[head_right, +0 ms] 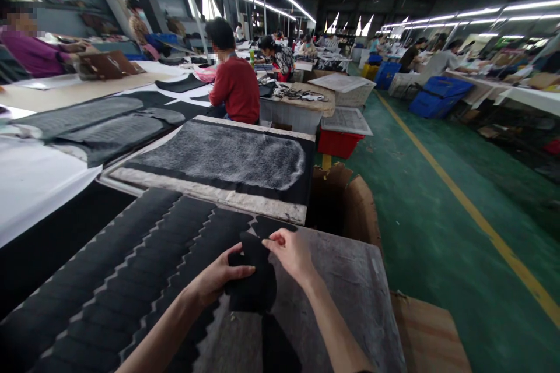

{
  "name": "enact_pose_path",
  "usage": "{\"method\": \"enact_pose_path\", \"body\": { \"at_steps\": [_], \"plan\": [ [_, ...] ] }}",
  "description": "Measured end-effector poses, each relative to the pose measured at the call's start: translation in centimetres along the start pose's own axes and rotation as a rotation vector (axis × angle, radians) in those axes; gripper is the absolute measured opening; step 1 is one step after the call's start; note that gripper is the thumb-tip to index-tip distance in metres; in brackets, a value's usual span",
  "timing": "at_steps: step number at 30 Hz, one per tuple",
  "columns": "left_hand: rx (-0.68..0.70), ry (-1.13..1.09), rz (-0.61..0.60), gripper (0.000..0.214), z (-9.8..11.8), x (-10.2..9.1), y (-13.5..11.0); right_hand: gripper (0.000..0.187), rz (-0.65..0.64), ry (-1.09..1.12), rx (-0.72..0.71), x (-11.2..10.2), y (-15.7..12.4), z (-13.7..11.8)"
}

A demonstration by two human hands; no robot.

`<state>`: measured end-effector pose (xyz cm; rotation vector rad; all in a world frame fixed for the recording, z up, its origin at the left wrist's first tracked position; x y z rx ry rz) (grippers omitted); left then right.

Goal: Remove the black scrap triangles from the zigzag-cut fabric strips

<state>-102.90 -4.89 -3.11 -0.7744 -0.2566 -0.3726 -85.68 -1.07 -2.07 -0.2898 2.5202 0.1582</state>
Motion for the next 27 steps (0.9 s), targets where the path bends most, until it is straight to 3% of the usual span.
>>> {"method": "enact_pose_path", "body": {
  "at_steps": [5, 11, 18, 20, 23, 27],
  "plan": [
    [-0.062, 0.078, -0.001, 0.051, -1.1, 1.0, -0.8, 0.025, -0.011, 0.129, 0.027, 1.6, 0.1, -1.3],
    [-0.1, -0.058, -0.066, 0.03, -2.6, 0.6, -0.7, 0.03, 0.133, 0.623, 0.113, 1.2, -1.2, -0.5],
    [-0.109, 0.072, 0.137, 0.034, -2.3, -2.1, -0.2, 0.043, -0.189, 0.736, 0.117, 1.7, -3.2, 0.2],
    [-0.115, 0.167, 0.209, 0.038, -2.2, -2.6, -0.1, 0.043, -0.21, 0.717, 0.147, 1.9, -2.9, 0.9],
    [-0.109, 0.241, 0.284, 0.046, -1.7, -3.1, 0.1, 0.039, -0.118, 0.62, 0.179, 2.3, -1.9, 2.2],
    [-0.089, 0.102, 0.228, 0.048, -1.2, -3.5, 0.5, 0.043, 0.132, 0.58, 0.173, 2.4, -0.6, 3.5]
  ]
}}
Point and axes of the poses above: each hand's wrist, its own y-axis towards the middle knuckle, its own x-axis out of the palm, z = x × y, the point moved 6 cm from there along y, towards the middle knuckle, and after that the axes turned 15 degrees about -x, right-handed, at the moved point
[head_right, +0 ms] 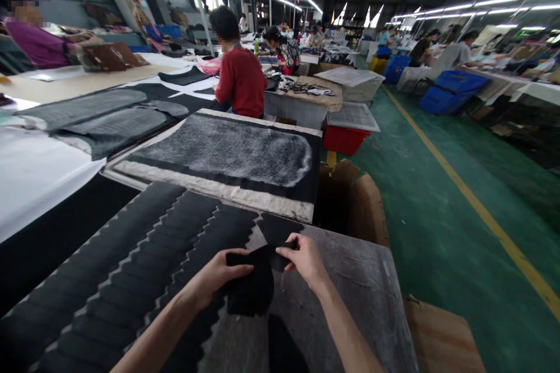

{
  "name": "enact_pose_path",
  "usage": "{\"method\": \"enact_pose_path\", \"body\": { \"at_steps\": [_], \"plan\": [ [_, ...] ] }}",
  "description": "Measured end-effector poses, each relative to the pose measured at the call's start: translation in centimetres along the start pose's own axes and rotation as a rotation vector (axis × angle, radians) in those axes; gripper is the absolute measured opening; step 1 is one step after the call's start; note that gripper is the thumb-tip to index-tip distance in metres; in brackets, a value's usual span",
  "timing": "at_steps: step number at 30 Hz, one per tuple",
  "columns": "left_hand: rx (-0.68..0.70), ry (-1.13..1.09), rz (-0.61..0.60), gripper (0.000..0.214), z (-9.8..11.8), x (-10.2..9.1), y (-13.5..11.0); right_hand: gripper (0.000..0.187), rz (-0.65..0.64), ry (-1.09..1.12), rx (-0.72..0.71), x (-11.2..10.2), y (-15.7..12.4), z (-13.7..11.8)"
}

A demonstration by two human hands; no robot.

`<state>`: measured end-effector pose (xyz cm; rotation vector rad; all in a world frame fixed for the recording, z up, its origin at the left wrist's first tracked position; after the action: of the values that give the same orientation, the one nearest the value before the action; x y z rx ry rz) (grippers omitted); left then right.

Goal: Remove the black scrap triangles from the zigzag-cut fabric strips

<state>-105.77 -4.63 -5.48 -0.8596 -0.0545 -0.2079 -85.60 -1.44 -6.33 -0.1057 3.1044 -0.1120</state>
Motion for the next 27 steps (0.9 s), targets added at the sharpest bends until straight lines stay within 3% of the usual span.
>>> {"method": "enact_pose_path", "body": {
  "at_steps": [4, 7, 19, 27],
  "plan": [
    [-0.03, -0.07, -0.038, 0.051, -0.4, -0.4, 0.0, 0.046, 0.229, 0.177, -0.003, 0.1, 0.5, 0.7],
    [-0.038, -0.057, -0.048, 0.049, -1.0, -0.4, 0.0, 0.047, 0.317, 0.256, 0.03, 0.5, 0.5, 1.4],
    [-0.041, -0.01, -0.027, 0.048, -1.1, -0.4, -0.1, 0.047, 0.33, 0.107, 0.025, 1.3, 1.1, 2.9],
    [-0.002, -0.043, -0.128, 0.069, 0.1, 0.9, -0.8, 0.04, 0.343, 0.001, -0.047, 1.3, 0.8, 2.6]
  ]
}}
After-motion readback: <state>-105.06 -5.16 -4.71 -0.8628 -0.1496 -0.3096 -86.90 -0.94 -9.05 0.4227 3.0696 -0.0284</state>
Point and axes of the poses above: each hand's wrist, its own y-axis towards the middle knuckle, its own x-axis out of the palm, z = x × y, the point moved 6 cm from there along y, towards the middle knuckle, and after that the axes turned 15 degrees about -x, right-handed, at the moved point
